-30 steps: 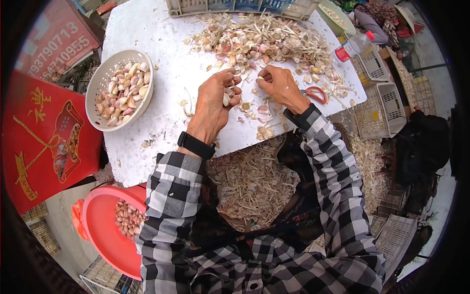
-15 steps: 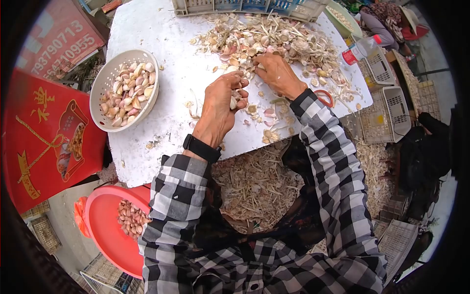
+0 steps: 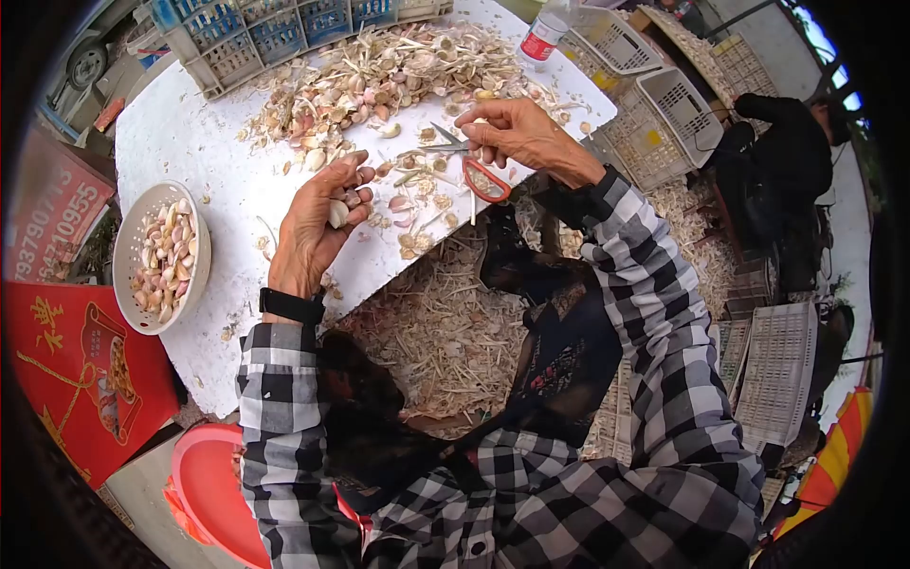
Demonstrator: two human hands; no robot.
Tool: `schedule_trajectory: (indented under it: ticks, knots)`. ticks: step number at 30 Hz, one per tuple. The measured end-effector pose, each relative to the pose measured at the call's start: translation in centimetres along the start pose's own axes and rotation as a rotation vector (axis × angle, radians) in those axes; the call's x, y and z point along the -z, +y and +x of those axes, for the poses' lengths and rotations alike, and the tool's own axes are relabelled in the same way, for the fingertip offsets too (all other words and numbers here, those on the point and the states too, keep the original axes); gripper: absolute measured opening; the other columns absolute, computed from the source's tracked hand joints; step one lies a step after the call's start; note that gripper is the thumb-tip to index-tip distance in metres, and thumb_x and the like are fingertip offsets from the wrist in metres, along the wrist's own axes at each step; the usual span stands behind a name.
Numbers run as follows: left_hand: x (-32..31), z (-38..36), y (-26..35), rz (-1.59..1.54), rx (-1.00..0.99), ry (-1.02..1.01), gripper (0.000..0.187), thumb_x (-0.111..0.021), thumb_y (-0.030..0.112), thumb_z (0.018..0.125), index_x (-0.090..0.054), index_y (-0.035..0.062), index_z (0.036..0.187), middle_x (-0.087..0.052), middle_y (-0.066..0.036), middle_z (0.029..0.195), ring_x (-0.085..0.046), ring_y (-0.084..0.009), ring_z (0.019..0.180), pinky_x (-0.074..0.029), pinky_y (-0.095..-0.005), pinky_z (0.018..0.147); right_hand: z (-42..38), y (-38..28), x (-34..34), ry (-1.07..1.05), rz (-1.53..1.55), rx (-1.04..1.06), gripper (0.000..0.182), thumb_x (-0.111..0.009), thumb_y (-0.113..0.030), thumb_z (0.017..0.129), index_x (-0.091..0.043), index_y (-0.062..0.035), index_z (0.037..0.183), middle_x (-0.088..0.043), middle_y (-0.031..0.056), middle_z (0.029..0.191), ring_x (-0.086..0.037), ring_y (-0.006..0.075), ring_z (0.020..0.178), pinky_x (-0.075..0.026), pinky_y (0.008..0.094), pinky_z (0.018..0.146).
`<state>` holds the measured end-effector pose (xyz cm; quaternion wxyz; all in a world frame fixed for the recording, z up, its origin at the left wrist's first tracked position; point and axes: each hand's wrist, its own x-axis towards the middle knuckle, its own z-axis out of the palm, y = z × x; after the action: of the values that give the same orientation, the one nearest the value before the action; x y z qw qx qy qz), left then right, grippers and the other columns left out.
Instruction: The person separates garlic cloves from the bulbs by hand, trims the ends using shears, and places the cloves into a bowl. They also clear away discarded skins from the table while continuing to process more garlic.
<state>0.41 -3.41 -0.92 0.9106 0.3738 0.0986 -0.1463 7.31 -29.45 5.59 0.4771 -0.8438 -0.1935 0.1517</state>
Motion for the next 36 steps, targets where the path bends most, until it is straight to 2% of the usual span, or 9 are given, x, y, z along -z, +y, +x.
schedule_trajectory:
  ticks: [4,7,14,17,20,23,29,33,36]
  knots:
    - [0.1,0.2,0.1,-0.017,-0.051,0.130,0.030,-0.054,0.012,0.091,-0.050,-0.0027,0.116,-0.057,-0.006,0.087,-0.049,-0.0121,0.066,-0.036,-0.0197,0.045,-8.1,7.1,10.2,0.269,-0.556,-0.377,0.028,-0.061,-0.023,0.084,-0.065,0.0006,0.100,-0.067,0.0094,0.077,-0.062,0.0168,0.062,-0.050,0.0290,0.058]
    - [0.7,0.3,0.3,-0.052,-0.084,0.205,0.028,-0.052,0.012,0.092,-0.051,-0.0020,0.116,-0.057,-0.007,0.088,-0.049,-0.0124,0.066,-0.035,-0.0202,0.044,-15.3,15.1,13.9,0.315,-1.296,-0.183,0.024,-0.064,-0.019,0.083,-0.067,0.0011,0.096,-0.067,0.0203,0.087,-0.066,0.0274,0.076,-0.050,0.0341,0.066]
    - [0.3,0.2,0.4,-0.036,-0.096,0.244,0.022,-0.049,0.010,0.092,-0.051,-0.0015,0.111,-0.054,-0.006,0.083,-0.044,-0.0117,0.064,-0.034,-0.0199,0.044,-7.3,1.8,0.4,0.040,-0.256,-0.120,0.021,-0.059,-0.017,0.088,-0.066,0.0015,0.094,-0.063,0.0062,0.069,-0.057,0.0116,0.063,-0.046,0.0280,0.059]
    - [0.5,-0.3,0.9,-0.060,-0.132,0.265,0.022,-0.052,0.007,0.090,-0.051,-0.0008,0.110,-0.054,-0.006,0.081,-0.043,-0.0115,0.063,-0.033,-0.0198,0.044,-4.2,0.4,-2.9,-0.196,-0.472,0.117,0.021,-0.057,-0.016,0.089,-0.064,0.0040,0.087,-0.065,0.0057,0.071,-0.059,0.0117,0.060,-0.048,0.0277,0.057]
    - [0.5,-1.0,1.4,-0.128,-0.160,0.250,0.022,-0.051,0.006,0.090,-0.051,-0.0024,0.109,-0.054,-0.007,0.081,-0.044,-0.0121,0.064,-0.032,-0.0201,0.044,-4.1,1.6,-4.7,-0.439,-0.289,-0.240,0.021,-0.058,-0.014,0.087,-0.063,0.0056,0.085,-0.062,0.0097,0.066,-0.059,0.0171,0.055,-0.048,0.0336,0.051]
    - [0.3,-1.3,1.2,-0.107,-0.219,0.187,0.024,-0.050,0.006,0.091,-0.050,-0.0046,0.113,-0.054,-0.008,0.083,-0.045,-0.0125,0.065,-0.034,-0.0203,0.046,-5.1,6.0,-7.1,-0.723,-0.743,-0.124,0.018,-0.056,-0.009,0.083,-0.062,0.0073,0.079,-0.059,0.0149,0.062,-0.060,0.0252,0.055,-0.049,0.0359,0.054]
    - [1.1,-1.2,1.2,-0.107,-0.200,0.098,0.025,-0.049,0.008,0.092,-0.051,-0.0063,0.113,-0.054,-0.009,0.088,-0.046,-0.0131,0.069,-0.036,-0.0199,0.048,-6.0,28.3,-14.5,-0.745,-0.526,0.070,0.013,-0.057,-0.008,0.077,-0.064,0.0032,0.075,-0.065,0.0174,0.070,-0.064,0.0341,0.067,-0.050,0.0400,0.062]
    - [1.4,-1.4,1.1,-0.140,-0.176,0.004,0.024,-0.048,0.007,0.092,-0.053,-0.0070,0.110,-0.056,-0.010,0.088,-0.047,-0.0132,0.070,-0.036,-0.0200,0.048,-8.3,37.7,-22.8,-0.568,-0.861,-0.176,0.022,-0.064,-0.012,0.074,-0.064,0.0009,0.092,-0.065,0.0177,0.083,-0.064,0.0353,0.077,-0.051,0.0408,0.067]
    - [0.3,-1.5,1.2,-0.200,-0.126,0.139,0.014,-0.061,0.005,0.083,-0.054,-0.0031,0.092,-0.055,-0.008,0.076,-0.048,-0.0139,0.057,-0.033,-0.0211,0.042,-10.9,33.2,-23.2,-0.454,-0.846,-0.295,0.029,-0.067,-0.013,0.074,-0.063,0.0011,0.099,-0.064,0.0192,0.090,-0.064,0.0367,0.082,-0.052,0.0414,0.070]
